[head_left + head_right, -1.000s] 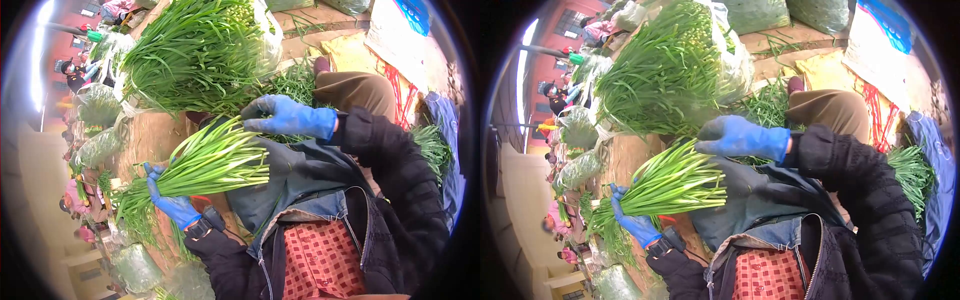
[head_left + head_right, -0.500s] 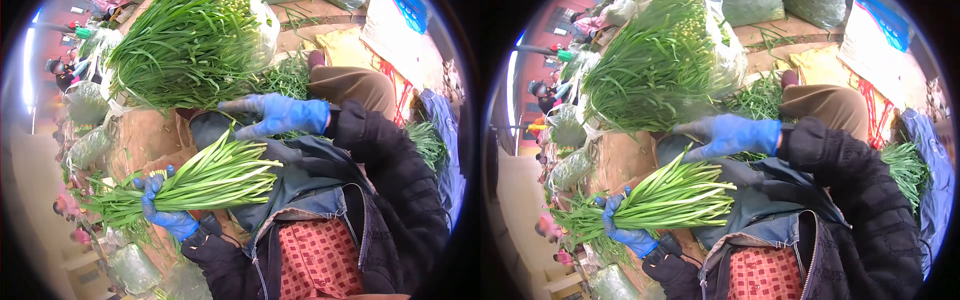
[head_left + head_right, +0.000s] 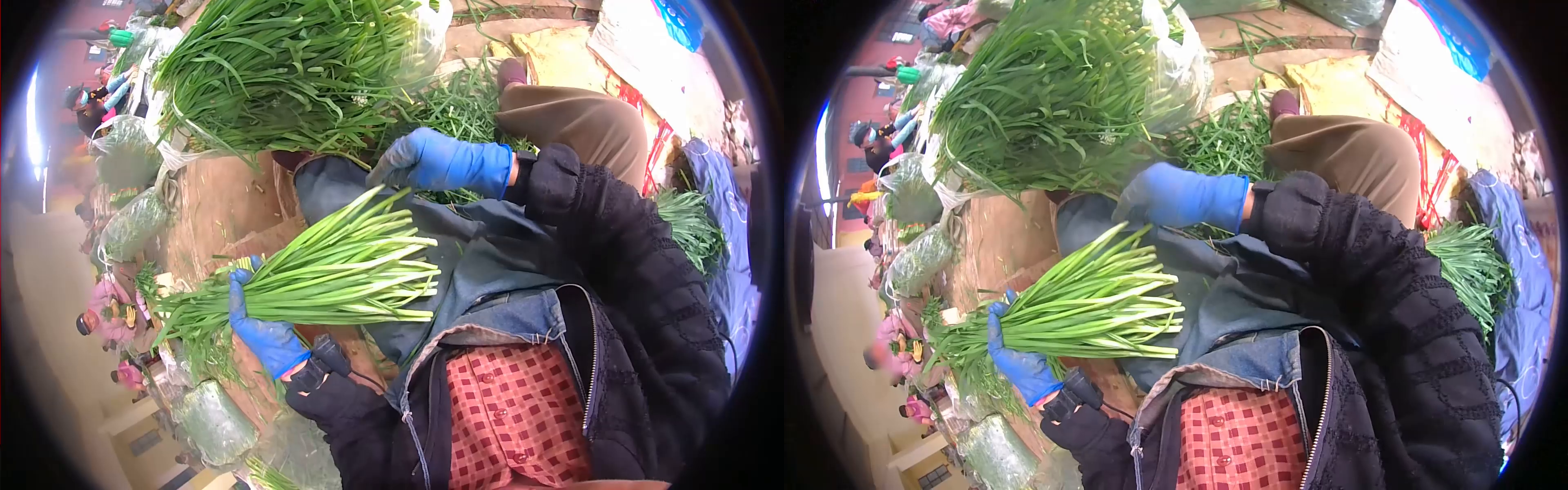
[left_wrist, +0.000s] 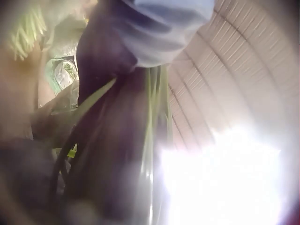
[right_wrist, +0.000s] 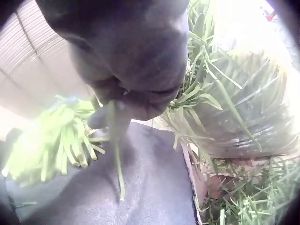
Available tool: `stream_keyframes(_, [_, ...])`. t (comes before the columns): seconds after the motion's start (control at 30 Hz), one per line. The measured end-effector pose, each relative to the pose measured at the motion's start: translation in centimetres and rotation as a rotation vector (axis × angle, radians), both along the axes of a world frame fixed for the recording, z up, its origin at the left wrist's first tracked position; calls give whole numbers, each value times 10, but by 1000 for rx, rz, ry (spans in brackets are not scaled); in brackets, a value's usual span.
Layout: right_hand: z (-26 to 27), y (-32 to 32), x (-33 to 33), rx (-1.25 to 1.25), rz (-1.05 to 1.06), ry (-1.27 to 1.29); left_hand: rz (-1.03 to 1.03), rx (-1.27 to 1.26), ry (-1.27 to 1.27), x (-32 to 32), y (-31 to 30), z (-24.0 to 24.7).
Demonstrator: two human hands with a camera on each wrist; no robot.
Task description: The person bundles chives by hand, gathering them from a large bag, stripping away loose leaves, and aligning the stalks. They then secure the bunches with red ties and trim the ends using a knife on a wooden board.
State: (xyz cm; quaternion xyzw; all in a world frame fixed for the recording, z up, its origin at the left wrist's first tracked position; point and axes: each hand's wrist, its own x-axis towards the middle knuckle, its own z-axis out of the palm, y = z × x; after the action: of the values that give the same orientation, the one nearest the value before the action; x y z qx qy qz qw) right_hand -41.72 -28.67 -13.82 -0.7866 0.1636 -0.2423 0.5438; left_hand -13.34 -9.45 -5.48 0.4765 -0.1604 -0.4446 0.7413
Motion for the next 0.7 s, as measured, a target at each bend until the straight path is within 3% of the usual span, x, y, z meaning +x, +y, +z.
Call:
stream_keyframes(0.03, [3,-2,-1,-166,-68,-28,69,39,8,4,0,-6])
stream_keyframes(0.07, [-1,-8,-5,-168,-63,-27,139,79,18,7,0,-9])
stream_keyframes(0.13, [-15,-22,-24,192,-240,224,166,74,38,6,3,-10])
stream_keyframes(0.2, [-21,-34,-47,-507,17,828,222,29,58,13,8,-12])
stream_keyframes(0.23, [-24,-29,-54,-513,22,827,198,28,48,18,11,-14])
stream_keyframes(0.3, [-13,-8,-62,-649,-145,685,242,35,51,22,12,-20])
stream_keyframes(0.33, [17,1,-59,-715,-207,284,284,48,52,22,13,-23])
stream_keyframes(0.37, [28,7,-53,-631,-224,135,292,13,107,15,12,-21])
stream_keyframes(0.43, [59,22,-39,-852,-182,-84,307,37,104,18,11,-26])
stream_keyframes(0.53, [52,44,-9,-1072,-105,-171,292,63,97,20,5,-29])
stream_keyframes(0.63, [39,47,-1,-1013,19,-129,324,92,77,12,4,-27])
stream_keyframes(0.7, [36,41,-8,-939,-10,-104,319,110,114,13,9,-28])
